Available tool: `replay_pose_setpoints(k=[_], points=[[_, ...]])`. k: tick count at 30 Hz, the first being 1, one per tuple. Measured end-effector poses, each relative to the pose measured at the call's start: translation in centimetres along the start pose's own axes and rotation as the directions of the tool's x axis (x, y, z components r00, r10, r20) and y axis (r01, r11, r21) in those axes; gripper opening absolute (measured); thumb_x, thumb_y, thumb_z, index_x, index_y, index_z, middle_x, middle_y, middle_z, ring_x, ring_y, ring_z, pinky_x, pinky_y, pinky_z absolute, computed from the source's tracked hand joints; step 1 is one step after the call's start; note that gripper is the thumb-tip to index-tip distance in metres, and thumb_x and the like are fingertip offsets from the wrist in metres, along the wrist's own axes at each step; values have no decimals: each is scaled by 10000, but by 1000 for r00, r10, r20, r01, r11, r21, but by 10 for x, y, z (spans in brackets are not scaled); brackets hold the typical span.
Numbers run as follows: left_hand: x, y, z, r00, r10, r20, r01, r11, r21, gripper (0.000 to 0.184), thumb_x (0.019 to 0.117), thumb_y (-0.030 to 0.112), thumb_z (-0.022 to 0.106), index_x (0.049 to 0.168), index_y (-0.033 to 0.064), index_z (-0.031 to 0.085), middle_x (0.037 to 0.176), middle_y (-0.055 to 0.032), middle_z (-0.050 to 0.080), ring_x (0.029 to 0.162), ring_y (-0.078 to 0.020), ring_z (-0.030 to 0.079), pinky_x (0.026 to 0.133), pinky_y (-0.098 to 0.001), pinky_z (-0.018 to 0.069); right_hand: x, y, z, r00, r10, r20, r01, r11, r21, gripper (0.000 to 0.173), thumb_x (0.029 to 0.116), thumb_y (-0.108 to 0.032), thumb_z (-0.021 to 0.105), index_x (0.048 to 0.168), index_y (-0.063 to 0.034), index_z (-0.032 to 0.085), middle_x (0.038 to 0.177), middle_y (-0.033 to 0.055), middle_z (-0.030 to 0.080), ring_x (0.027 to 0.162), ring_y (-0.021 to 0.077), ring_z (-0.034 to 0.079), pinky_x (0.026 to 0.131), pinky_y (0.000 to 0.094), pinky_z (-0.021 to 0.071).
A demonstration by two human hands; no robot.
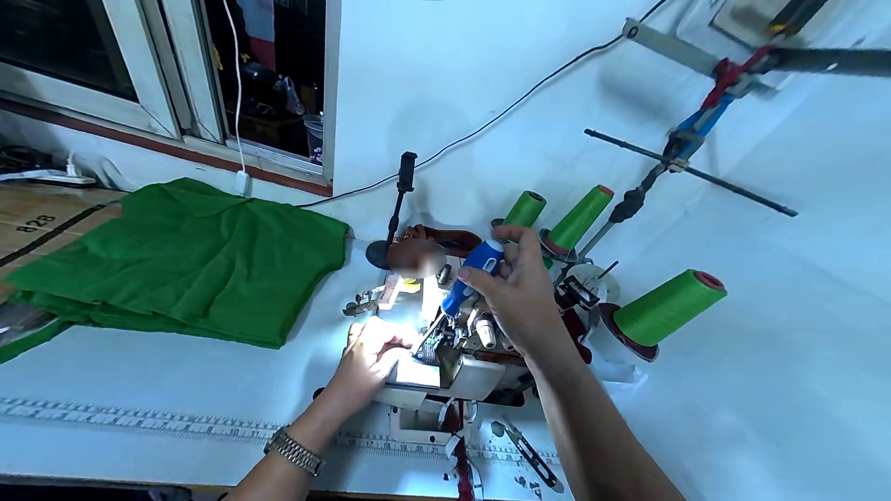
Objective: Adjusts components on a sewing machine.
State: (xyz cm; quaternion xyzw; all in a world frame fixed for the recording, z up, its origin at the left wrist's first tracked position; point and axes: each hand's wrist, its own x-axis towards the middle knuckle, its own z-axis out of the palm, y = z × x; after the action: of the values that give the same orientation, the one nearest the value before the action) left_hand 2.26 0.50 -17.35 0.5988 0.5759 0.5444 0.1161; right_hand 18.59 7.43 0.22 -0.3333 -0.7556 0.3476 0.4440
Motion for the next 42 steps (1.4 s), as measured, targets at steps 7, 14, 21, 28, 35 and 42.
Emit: replay_pose_setpoints(k=[7, 14, 21, 28, 35, 42], points=[[0, -3, 1, 1000, 16, -2, -16, 1000, 7, 120, 936, 159, 627, 958, 165, 744, 989, 60, 671, 1047, -110, 580, 991, -425, 379, -6, 3, 2, 995, -58, 86, 69, 989, -130, 599, 928, -164, 624, 1496, -109, 443, 1338, 158, 549, 1029, 207, 637, 803, 384, 552], [1, -1, -1, 1000, -12, 20, 12, 1000, 20, 127, 937, 160, 624, 959, 162, 749, 994, 50, 667, 1063, -133, 573, 985, -435, 389, -6, 4, 3, 989, -127, 76, 140, 971, -195, 597, 953, -92, 561, 1527, -115, 399, 1284, 141, 614, 962, 183, 670, 763, 366, 569], [1, 0, -1, 1000, -6, 24, 5, 1000, 18, 133, 929, 157, 618, 939, 184, 748, 984, 79, 675, 1067, -101, 569, 1000, -420, 364, -4, 13, 7, 982, -184, 44, 189, 968, -163, 513, 960, -282, 699, 1422, -139, 527, 1227, 141, 577, 935, 187, 646, 738, 361, 563], [1, 1, -3, 998, -27, 50, 27, 1000, 6, 127, 926, 168, 627, 952, 186, 751, 987, 74, 665, 1066, -100, 572, 1014, -435, 357, -4, 3, 6, 1000, -22, 14, 23, 999, -43, 518, 933, -73, 535, 1442, -79, 439, 1126, 111, 627, 893, 151, 650, 709, 324, 548], [0, -3, -1, 999, -15, 29, 15, 1000, 5, 125, 922, 177, 630, 944, 189, 752, 984, 82, 667, 1065, -98, 574, 1007, -432, 368, -5, 11, 5, 992, -125, 30, 125, 992, -13, 526, 942, -28, 594, 1447, -97, 468, 1184, 121, 618, 893, 156, 670, 725, 333, 582], [3, 7, -2, 996, -73, 42, 74, 997, -28, 73, 888, 145, 695, 905, 188, 752, 955, 67, 653, 1047, -123, 571, 975, -459, 376, -7, 10, 5, 989, -141, 48, 139, 990, 33, 513, 929, -33, 529, 1438, -57, 464, 1083, 98, 628, 914, 150, 673, 736, 305, 578]])
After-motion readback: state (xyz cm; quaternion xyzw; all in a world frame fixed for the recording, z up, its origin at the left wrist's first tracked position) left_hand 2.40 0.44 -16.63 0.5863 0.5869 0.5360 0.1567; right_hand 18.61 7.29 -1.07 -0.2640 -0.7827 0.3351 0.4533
